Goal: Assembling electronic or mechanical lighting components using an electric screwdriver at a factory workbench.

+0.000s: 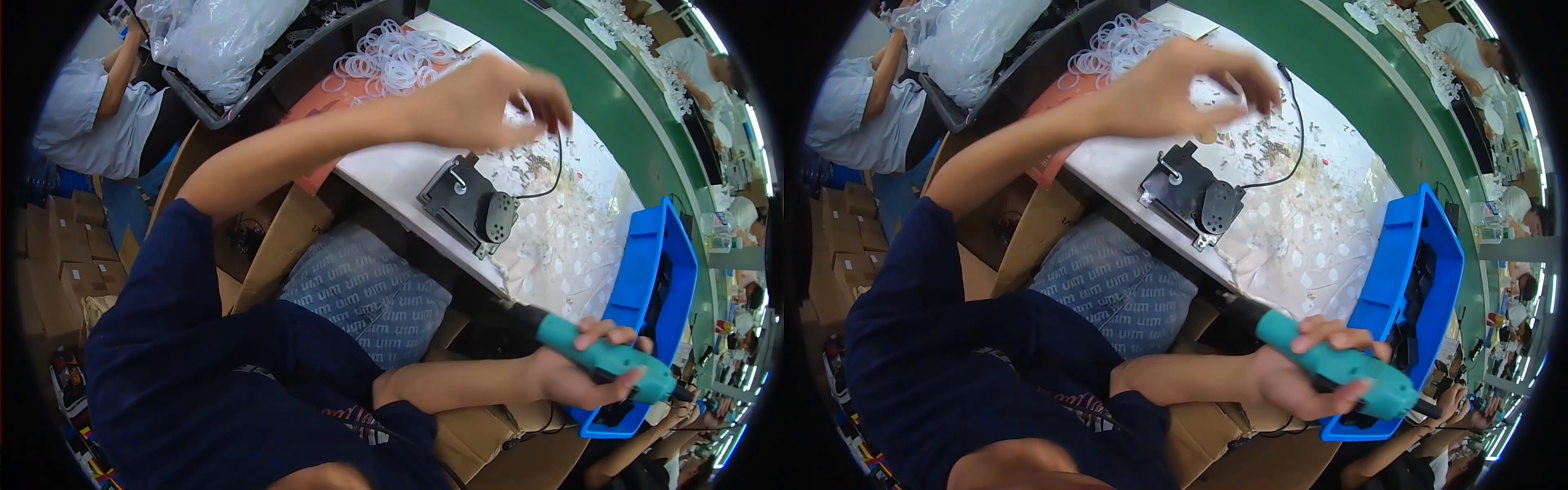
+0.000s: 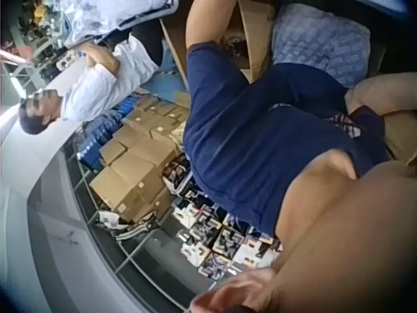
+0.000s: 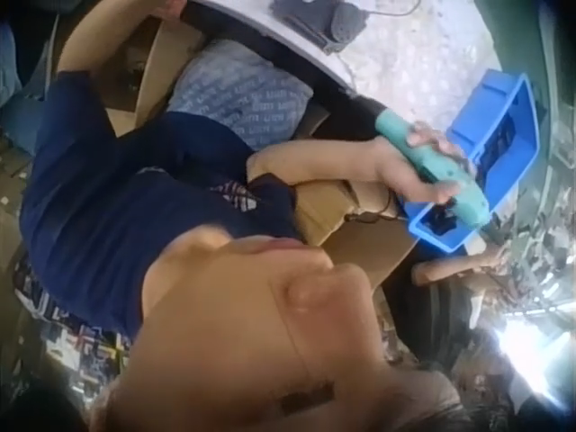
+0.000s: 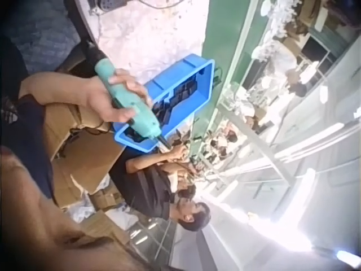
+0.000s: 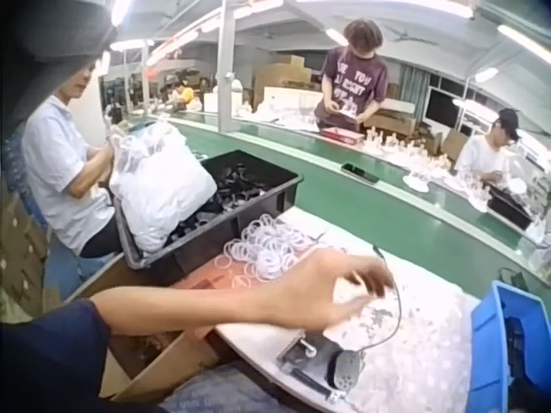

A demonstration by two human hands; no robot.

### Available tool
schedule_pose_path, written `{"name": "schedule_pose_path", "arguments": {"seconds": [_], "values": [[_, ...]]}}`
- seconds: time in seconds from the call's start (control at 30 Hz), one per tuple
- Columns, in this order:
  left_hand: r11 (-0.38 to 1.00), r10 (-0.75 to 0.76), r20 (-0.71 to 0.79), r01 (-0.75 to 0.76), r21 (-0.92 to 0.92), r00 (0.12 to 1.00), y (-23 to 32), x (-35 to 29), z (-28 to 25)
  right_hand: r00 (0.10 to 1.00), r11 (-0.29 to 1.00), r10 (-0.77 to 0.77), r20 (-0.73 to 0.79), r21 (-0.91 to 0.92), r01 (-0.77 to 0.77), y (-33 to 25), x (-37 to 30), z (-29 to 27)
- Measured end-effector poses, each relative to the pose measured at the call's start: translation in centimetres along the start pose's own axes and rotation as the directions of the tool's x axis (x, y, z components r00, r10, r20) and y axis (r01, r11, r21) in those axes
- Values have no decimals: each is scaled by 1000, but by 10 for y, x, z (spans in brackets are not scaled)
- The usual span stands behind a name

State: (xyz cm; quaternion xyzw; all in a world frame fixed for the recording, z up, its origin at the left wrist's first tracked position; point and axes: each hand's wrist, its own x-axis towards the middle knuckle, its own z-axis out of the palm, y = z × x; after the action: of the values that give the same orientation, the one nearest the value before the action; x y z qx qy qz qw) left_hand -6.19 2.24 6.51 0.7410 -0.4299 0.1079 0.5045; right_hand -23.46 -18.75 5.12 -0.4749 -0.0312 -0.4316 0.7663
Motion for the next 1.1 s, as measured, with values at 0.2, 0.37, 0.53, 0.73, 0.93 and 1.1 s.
{"name": "schedule_pose_path", "arguments": {"seconds": [0.2,0.37,0.53,0.73,0.93,1.1], "values": [[978,-200,234,181,102,951,-102,27,33,989,994,-112,-100,-6,112,14,88,39],[961,-276,235,263,87,932,-118,31,48,986,986,-154,64,-58,158,34,146,76],[937,-349,224,337,94,910,-118,36,49,953,977,-94,287,-159,144,67,169,89],[998,-43,13,42,52,999,-126,25,59,952,977,-40,305,-186,101,100,157,83],[894,-192,110,220,-391,975,-90,14,43,981,996,-30,193,-79,47,95,147,73],[786,-291,140,320,-530,947,-81,17,46,958,997,9,286,72,-31,90,142,70]]}}
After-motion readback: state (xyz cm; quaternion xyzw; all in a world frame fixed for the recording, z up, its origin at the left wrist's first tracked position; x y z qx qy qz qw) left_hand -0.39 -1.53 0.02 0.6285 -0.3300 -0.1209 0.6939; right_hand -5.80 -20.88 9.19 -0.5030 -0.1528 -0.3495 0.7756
